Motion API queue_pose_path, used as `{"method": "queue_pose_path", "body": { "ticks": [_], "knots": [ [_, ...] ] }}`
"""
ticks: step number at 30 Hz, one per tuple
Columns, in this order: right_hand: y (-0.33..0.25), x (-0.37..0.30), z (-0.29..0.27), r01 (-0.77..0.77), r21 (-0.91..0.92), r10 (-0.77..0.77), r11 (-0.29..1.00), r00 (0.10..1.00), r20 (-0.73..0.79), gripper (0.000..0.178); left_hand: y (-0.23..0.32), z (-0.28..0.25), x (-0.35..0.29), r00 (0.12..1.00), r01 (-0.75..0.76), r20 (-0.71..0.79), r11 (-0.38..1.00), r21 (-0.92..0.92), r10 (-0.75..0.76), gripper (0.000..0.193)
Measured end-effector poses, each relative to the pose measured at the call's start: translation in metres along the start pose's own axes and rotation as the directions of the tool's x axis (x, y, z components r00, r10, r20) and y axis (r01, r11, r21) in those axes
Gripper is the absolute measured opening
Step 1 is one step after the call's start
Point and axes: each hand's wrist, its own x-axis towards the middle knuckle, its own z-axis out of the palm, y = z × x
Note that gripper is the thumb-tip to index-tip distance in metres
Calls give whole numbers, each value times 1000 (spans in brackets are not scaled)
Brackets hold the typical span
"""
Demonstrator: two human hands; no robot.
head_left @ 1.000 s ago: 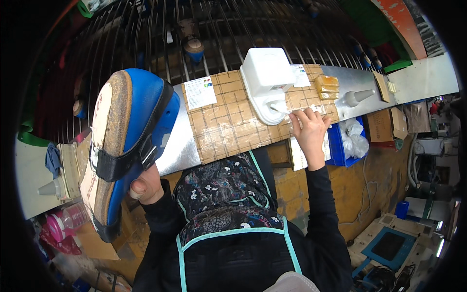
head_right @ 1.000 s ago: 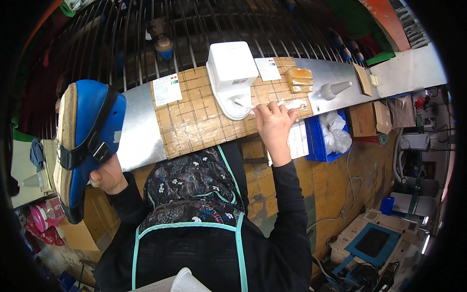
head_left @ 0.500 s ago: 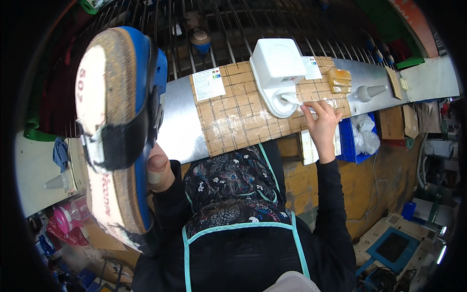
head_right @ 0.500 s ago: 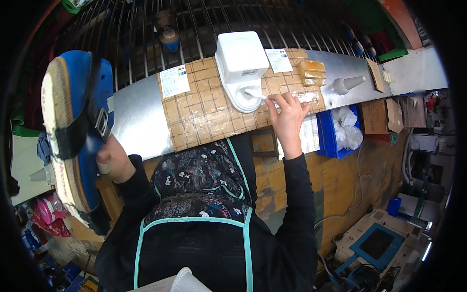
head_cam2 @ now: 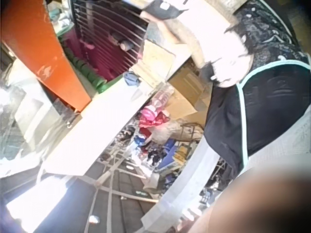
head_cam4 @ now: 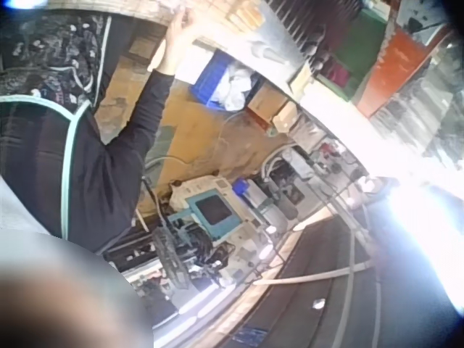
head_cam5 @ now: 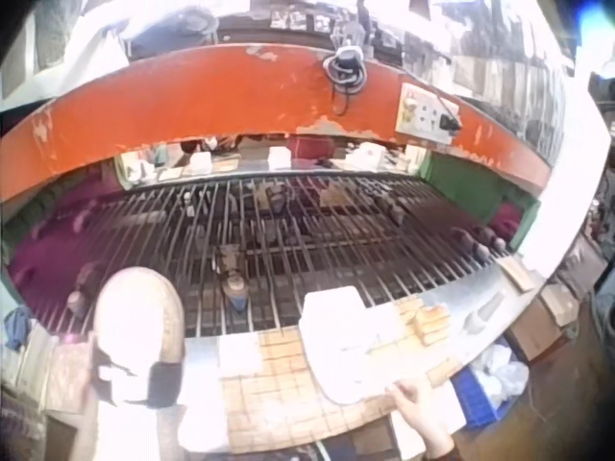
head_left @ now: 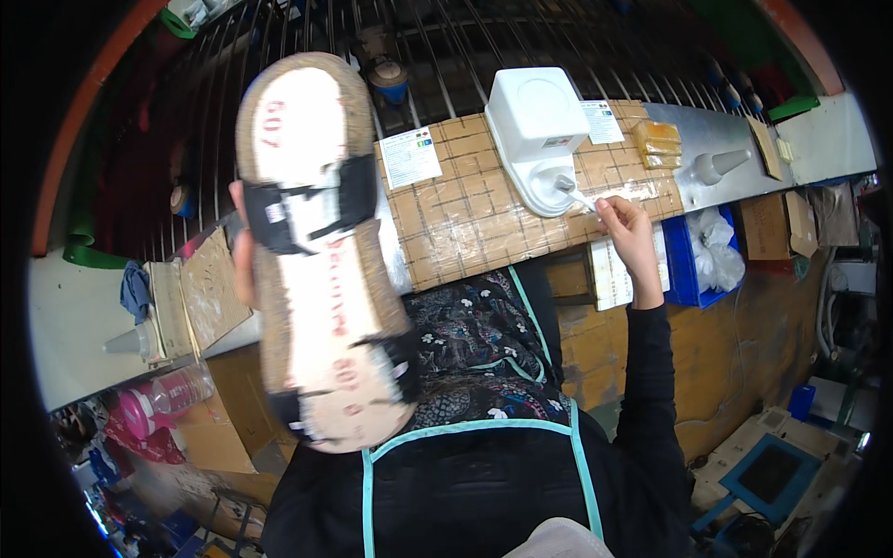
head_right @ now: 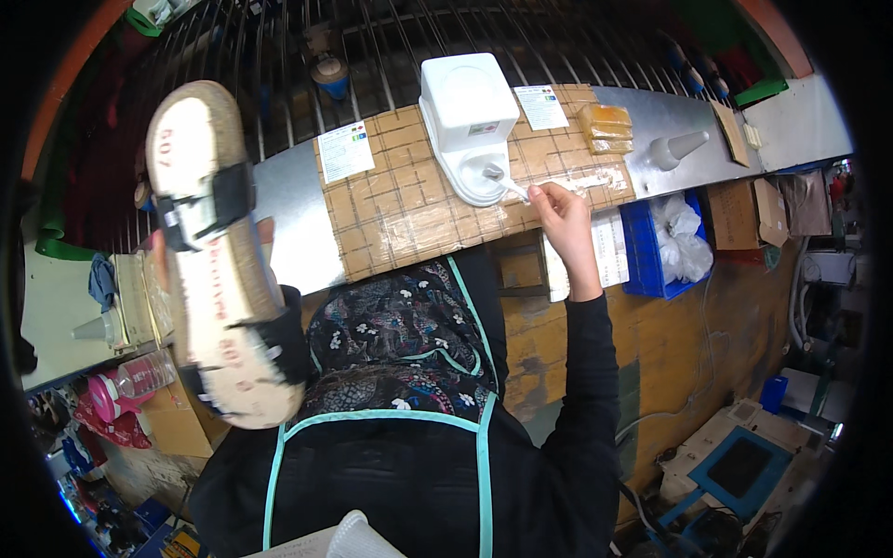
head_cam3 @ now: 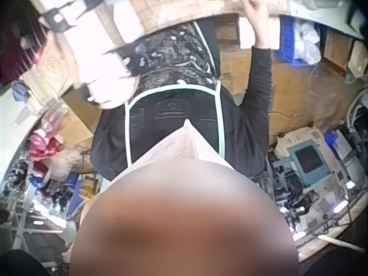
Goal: The person applies a white adhesive to the sole and strap areas of a blue sandal using a small brush. They repeatedly dip the brush into a container and spread the glue across the sandal's surface, then place the sandal on a metal rack and repeat the process on another sandal.
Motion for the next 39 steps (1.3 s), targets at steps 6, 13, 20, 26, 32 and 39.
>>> {"method": "queue_pose_path", "body": {
  "ticks": [6, 13, 20, 26, 32, 39],
  "knots": [
    [-6, -15, 6, -140, 372, 98, 918, 987, 129, 14, -35, 81, -53, 970, -118, -240, 810, -575, -28, 40],
    [-110, -54, 26, 501, -501, -705, 706, 568, -425, 20, -20, 92, -37, 980, -106, -195, 929, -355, 37, 33],
    [-138, -93, 65, 634, 25, -602, 773, 745, -288, 20, -20, 89, -23, 961, -172, -261, 935, -310, 90, 35],
    [-131, -93, 88, 530, 63, -502, 845, 830, -243, 19, -23, 81, -30, 965, -177, -235, 947, -267, 114, 38],
    [-137, -82, 99, 524, -113, -530, 844, 784, -323, 19, -26, 76, -32, 960, -230, -220, 937, -264, 174, 41],
    [-147, -68, 98, 549, -223, -591, 806, 715, -374, 17, -25, 70, -34, 959, -251, -200, 932, -263, 202, 34]
  ]
}}
